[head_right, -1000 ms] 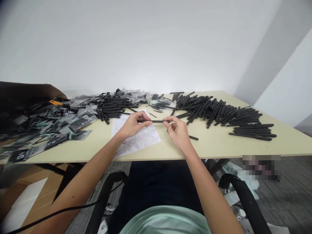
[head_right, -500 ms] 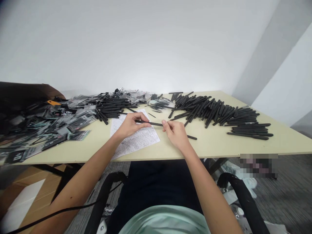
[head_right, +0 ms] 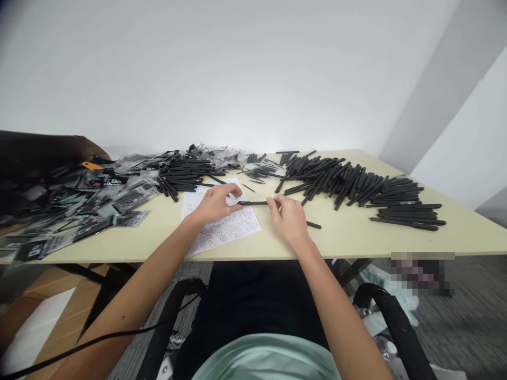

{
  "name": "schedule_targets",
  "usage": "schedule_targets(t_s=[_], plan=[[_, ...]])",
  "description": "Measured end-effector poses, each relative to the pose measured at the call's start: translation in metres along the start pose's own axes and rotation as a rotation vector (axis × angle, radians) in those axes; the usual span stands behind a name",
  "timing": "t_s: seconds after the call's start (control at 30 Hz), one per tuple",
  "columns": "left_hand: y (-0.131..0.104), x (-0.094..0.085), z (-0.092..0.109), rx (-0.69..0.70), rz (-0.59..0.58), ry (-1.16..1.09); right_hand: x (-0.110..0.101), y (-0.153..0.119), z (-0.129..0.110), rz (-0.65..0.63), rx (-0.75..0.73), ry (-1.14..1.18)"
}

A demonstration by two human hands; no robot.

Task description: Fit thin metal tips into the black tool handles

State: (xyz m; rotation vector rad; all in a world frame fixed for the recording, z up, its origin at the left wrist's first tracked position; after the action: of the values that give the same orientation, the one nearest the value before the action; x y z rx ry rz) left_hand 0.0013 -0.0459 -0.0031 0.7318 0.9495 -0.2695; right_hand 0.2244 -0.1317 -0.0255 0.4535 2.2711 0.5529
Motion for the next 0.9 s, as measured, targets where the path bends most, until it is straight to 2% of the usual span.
schedule_targets(t_s=[0.1,0.27,0.47,0.6,0.73,0.8,0.9], plan=[[0.0,0.0,-0.016,-0.126,0.036,0.119,0.003,-0.002,0.001,-0.043,-0.018,-0.091],[-0.001,-0.009,-0.046,-0.378,0.122,0.226,0.006,-0.009,-0.006,-0.22,-0.105,-0.236],[-0.001,-0.019,-0.071,-0.536,0.135,0.381,0.005,-0.014,-0.012,-0.216,-0.162,-0.32],[0.002,-0.015,-0.083,-0.528,0.033,0.356,-0.004,-0.022,-0.009,-0.096,-0.221,-0.321],[0.003,-0.007,-0.086,-0.49,-0.033,0.331,-0.03,-0.041,0.003,0.097,-0.264,-0.245],[0.004,-0.004,-0.085,-0.478,-0.036,0.331,-0.05,-0.049,0.016,0.231,-0.216,-0.205],[0.005,-0.001,-0.083,-0.469,-0.019,0.334,-0.087,-0.054,0.049,0.473,-0.014,-0.27]])
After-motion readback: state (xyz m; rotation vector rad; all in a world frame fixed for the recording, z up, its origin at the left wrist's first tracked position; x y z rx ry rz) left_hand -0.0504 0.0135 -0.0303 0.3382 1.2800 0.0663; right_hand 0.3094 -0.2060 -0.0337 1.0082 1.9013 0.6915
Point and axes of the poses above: each hand's wrist, its own y-axis towards the middle knuckle, its own x-axis out of the palm, z = x × y, the point moved 2 cm from there along y, towards the middle knuckle, and after that the axes turned 3 degrees about z, right-handed, at the moved point
